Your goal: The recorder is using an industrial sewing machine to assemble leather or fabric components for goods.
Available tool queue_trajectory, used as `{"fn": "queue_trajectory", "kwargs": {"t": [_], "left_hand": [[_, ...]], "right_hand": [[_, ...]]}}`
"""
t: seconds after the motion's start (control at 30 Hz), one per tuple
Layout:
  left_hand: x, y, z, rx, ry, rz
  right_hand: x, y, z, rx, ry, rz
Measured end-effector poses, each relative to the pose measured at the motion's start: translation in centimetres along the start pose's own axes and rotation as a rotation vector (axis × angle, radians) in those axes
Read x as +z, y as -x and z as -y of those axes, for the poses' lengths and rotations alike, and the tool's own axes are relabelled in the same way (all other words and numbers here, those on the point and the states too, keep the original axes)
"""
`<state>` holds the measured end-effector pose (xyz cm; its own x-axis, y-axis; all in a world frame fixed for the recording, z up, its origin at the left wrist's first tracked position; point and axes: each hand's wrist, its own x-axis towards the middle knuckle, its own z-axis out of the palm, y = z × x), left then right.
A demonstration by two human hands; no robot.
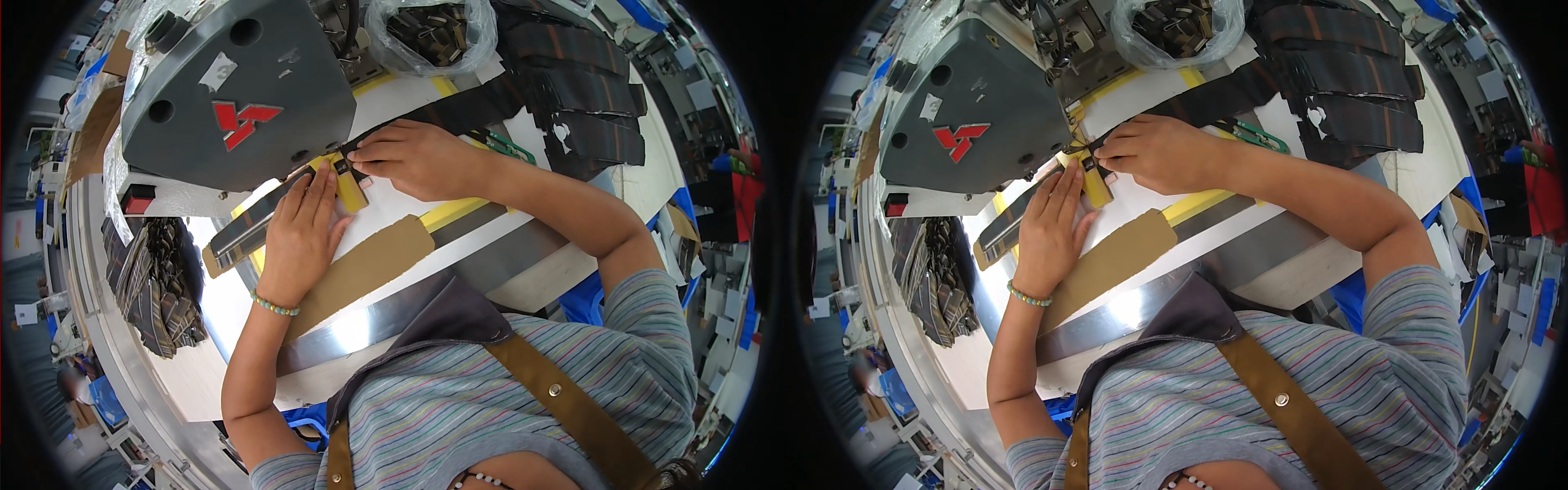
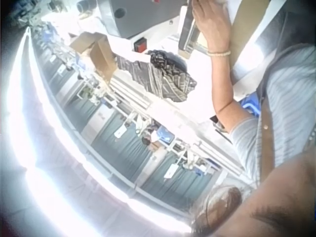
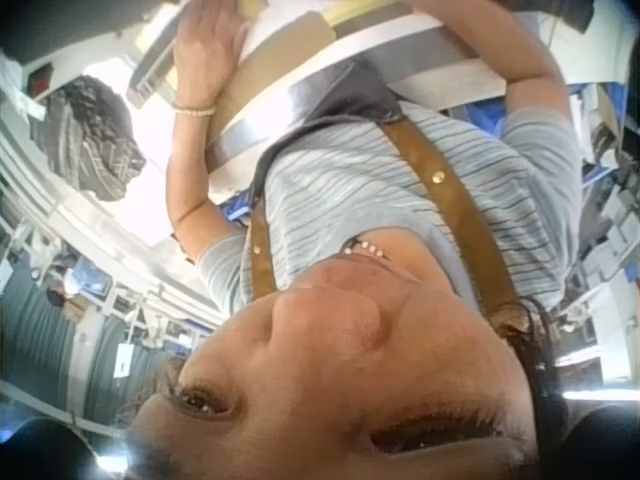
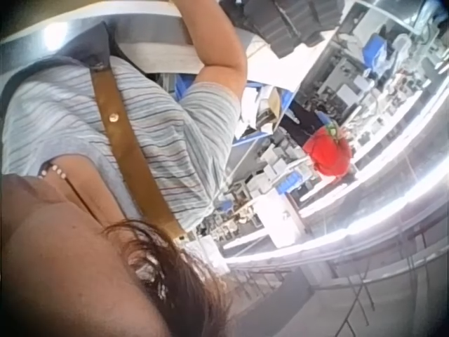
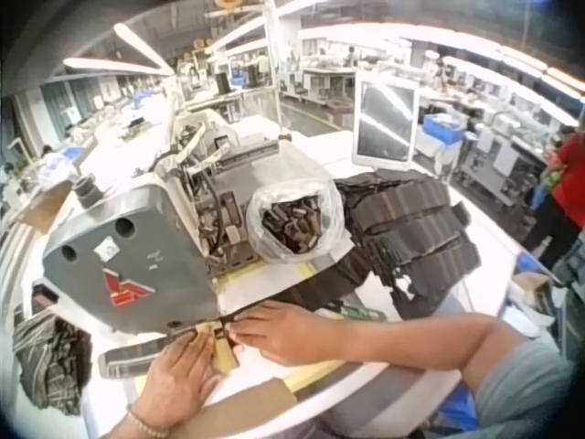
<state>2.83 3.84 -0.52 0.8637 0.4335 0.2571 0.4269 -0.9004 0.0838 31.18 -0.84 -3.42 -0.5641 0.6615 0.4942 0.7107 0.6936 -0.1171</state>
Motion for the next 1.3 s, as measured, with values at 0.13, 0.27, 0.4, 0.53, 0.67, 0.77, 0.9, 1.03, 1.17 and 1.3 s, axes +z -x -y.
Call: {"fn": "queue_trajectory", "kwargs": {"t": [0.13,0.27,0.4,0.53,0.67,0.77,0.9,1.03,1.17,1.3], "left_hand": [[-0.1,-0.4,0.2,0.004,-0.009,-0.003],[0.1,-0.6,0.5,0.005,-0.035,-0.011],[0.5,-1.3,1.4,-0.027,-0.061,0.009],[0.4,-2.1,2.3,-0.059,-0.086,0.032],[0.5,-2.1,2.6,-0.042,-0.083,-0.015],[0.5,-2.3,2.4,-0.118,-0.059,0.06],[0.9,-2.1,2.6,-0.065,-0.042,-0.042],[1.2,-2.0,2.6,-0.061,-0.041,-0.067],[1.4,-1.8,2.7,-0.061,-0.028,-0.116],[0.8,-1.8,2.3,-0.114,-0.012,-0.036]], "right_hand": [[0.1,-0.3,-0.3,0.002,0.014,0.004],[0.2,-0.6,-0.8,-0.002,0.034,-0.001],[1.2,-1.4,-2.1,-0.018,0.024,-0.053],[1.1,-2.5,-3.2,-0.039,0.063,-0.072],[0.5,-2.4,-3.1,-0.052,0.065,-0.146],[-0.2,-2.4,-3.5,0.011,0.11,-0.263],[0.2,-2.3,-3.7,0.038,0.087,-0.293],[0.1,-2.3,-3.4,0.015,0.056,-0.272],[0.4,-2.6,-3.2,-0.062,0.02,-0.234],[0.1,-2.9,-2.4,-0.139,0.029,-0.134]]}}
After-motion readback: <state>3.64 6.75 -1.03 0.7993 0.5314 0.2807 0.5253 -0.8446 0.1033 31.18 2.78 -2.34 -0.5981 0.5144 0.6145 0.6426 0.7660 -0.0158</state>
